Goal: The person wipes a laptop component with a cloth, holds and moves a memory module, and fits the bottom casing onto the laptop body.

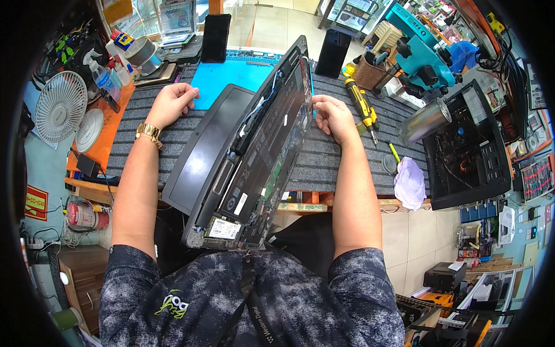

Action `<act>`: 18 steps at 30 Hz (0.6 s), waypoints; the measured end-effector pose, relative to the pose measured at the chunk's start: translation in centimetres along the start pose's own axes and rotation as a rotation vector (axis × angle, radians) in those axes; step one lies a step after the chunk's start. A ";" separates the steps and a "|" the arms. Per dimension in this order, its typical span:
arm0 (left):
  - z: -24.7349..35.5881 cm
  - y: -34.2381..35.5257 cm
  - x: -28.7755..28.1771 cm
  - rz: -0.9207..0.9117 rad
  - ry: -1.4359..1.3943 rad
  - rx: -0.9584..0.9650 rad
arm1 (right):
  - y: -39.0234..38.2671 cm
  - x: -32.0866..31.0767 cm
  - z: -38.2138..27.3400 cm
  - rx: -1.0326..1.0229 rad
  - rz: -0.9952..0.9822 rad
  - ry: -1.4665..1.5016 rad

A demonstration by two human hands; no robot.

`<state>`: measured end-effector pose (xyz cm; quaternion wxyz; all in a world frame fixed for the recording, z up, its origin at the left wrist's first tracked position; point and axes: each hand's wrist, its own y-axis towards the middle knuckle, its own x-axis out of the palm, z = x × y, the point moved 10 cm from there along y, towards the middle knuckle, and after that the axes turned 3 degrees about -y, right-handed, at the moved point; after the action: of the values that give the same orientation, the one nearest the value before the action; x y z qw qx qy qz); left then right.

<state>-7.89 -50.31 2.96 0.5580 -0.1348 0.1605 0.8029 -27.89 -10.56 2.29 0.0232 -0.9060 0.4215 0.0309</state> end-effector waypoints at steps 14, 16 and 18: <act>0.0 0.0 0.0 0.003 -0.001 0.004 | 0.0 0.0 0.1 -0.008 -0.005 -0.012; 0.1 -0.1 0.0 0.003 -0.003 0.005 | 0.1 0.0 0.1 -0.008 -0.006 -0.013; 0.0 -0.1 0.0 0.003 -0.004 0.005 | 0.1 -0.1 0.1 -0.008 -0.007 -0.014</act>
<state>-7.82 -50.31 3.01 0.5575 -0.1314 0.1616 0.8036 -28.02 -10.58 2.19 0.0227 -0.9073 0.4180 0.0390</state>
